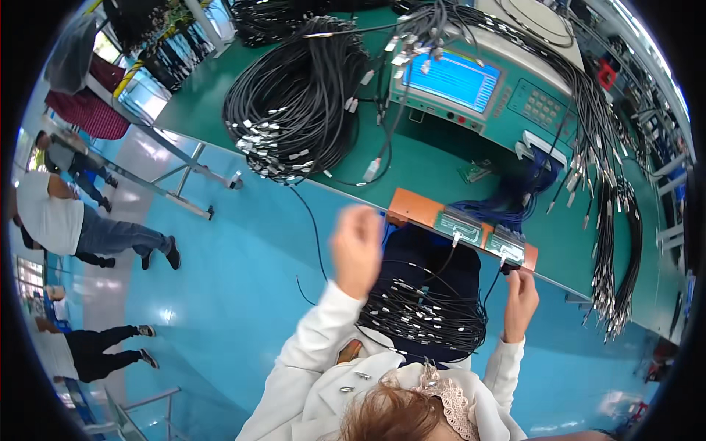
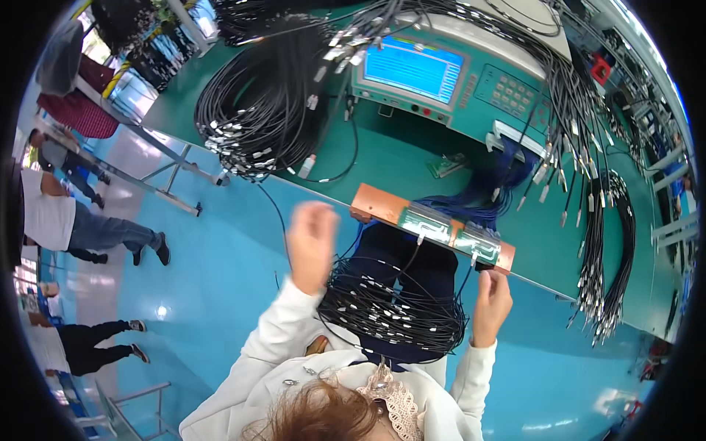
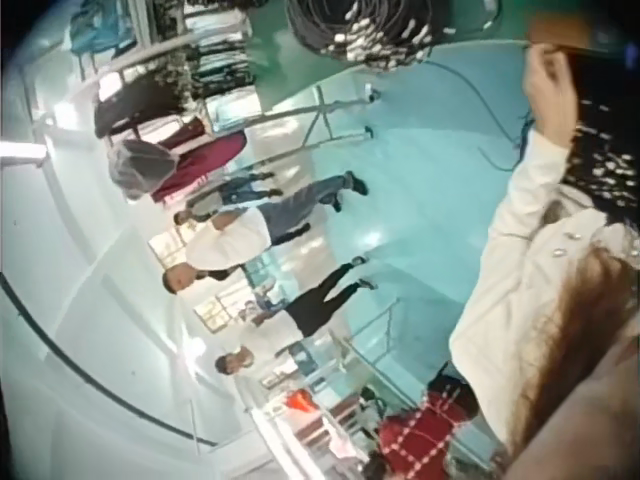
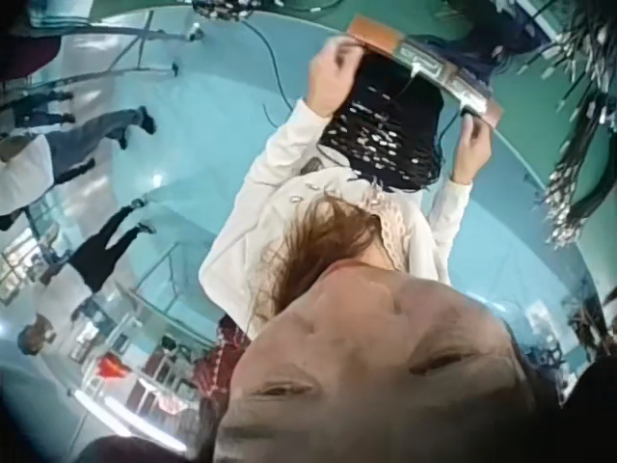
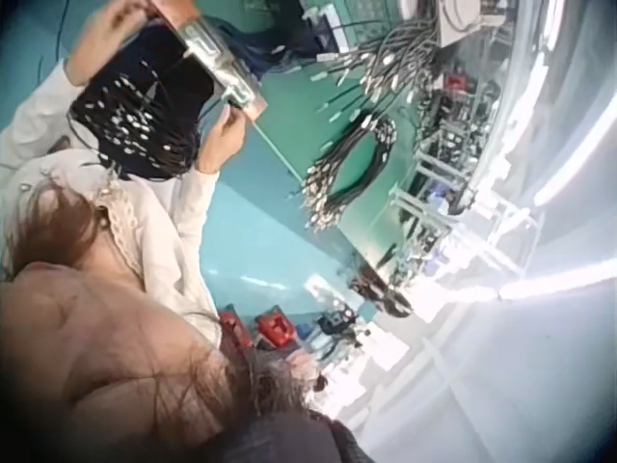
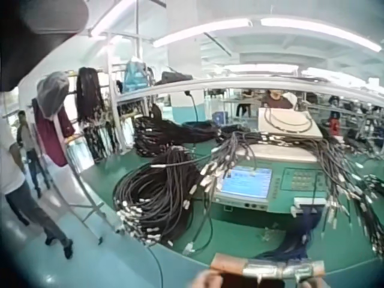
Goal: Testing wire harnesses by connecting them to a testing jig and monitoring results on a screen.
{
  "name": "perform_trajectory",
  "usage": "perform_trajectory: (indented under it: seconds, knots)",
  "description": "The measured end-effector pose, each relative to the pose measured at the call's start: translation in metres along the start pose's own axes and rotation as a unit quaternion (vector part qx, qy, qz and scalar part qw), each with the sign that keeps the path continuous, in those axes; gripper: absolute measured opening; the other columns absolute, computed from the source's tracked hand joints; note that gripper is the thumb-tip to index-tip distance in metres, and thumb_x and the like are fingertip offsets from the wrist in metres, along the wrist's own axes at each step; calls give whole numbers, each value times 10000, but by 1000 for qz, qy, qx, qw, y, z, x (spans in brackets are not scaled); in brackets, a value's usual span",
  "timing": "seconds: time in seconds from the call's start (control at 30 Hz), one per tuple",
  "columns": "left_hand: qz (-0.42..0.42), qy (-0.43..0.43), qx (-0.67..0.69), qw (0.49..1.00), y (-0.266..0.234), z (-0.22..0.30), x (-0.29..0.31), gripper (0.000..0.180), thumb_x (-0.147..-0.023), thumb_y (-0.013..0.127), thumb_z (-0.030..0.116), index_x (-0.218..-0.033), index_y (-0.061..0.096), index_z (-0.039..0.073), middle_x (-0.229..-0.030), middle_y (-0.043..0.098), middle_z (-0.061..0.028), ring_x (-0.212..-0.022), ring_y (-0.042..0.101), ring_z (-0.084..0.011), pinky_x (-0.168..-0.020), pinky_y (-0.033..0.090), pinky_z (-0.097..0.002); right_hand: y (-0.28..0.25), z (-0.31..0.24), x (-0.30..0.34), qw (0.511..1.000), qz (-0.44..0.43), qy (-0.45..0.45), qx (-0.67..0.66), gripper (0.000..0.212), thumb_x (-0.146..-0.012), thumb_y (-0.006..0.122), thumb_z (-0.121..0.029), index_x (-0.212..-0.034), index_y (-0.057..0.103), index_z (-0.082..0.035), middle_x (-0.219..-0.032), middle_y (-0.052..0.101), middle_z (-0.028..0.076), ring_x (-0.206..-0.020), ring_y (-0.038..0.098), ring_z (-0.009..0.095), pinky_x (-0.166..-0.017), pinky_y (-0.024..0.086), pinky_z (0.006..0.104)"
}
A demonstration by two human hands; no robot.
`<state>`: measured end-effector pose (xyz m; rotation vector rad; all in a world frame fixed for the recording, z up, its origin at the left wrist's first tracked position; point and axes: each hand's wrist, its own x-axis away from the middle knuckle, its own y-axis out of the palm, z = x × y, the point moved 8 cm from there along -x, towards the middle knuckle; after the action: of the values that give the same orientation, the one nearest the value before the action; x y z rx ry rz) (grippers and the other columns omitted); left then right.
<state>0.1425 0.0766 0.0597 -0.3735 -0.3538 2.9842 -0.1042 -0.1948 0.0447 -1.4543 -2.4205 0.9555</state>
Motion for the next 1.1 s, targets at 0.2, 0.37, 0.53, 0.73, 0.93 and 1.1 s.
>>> perform_trajectory:
  seconds: [0.2, 0.37, 0.53, 0.73, 0.93, 1.1]
  knots:
    - [293, 92, -49, 950, -153, 2, -101, 156, -902, 593, 154, -927, 569, 3, -811, 573, -3, -699, 499, -63, -634, 424, -213, 59, -87, 30, 959, -215, -28, -182, 158, -914, 490, -54, -849, 606, 32, -684, 627, 58, -584, 539, 72, -532, 417, 195]
    - [267, 75, -60, 959, -186, -7, -158, 244, -856, 658, 190, -955, 563, -12, -803, 603, -46, -611, 514, -86, -540, 424, -217, 95, -152, 46, 934, -303, -96, -162, 169, -893, 501, -38, -809, 622, 46, -663, 635, 58, -569, 561, 78, -532, 446, 202]
    - [225, -30, 77, 971, -194, -45, -189, 273, -796, 681, 103, -981, 533, -31, -834, 620, -104, -593, 554, -116, -485, 459, -232, 115, -167, 66, 910, -360, -88, -188, 174, -898, 501, -62, -825, 623, 39, -661, 638, 46, -573, 575, 75, -539, 464, 201]
    - [118, -73, 304, 942, -206, -55, -191, 227, -790, 619, 96, -979, 585, -23, -723, 524, 19, -581, 436, -65, -501, 354, -229, 139, -199, 72, 889, -398, -159, -164, 178, -893, 547, -164, -875, 616, -1, -691, 652, 113, -627, 652, 231, -583, 495, 310]
    - [-84, -100, 500, 856, -147, 32, -76, 152, -880, 545, 89, -1008, 530, 7, -901, 538, -53, -855, 515, -137, -805, 418, -269, 185, -214, 66, 800, -450, -4, -396, 464, -934, 535, -302, -1228, 397, 29, -1032, 605, 161, -945, 615, 231, -853, 483, 334]
    - [-233, -208, 507, 803, -77, 32, 34, 149, -835, 577, 79, -946, 503, 12, -917, 523, -65, -883, 493, -182, -892, 393, -390, 215, -239, 34, 615, -463, 195, -608, 359, -980, 443, -307, -1180, 429, -10, -877, 611, 81, -646, 528, 90, -572, 449, 234]
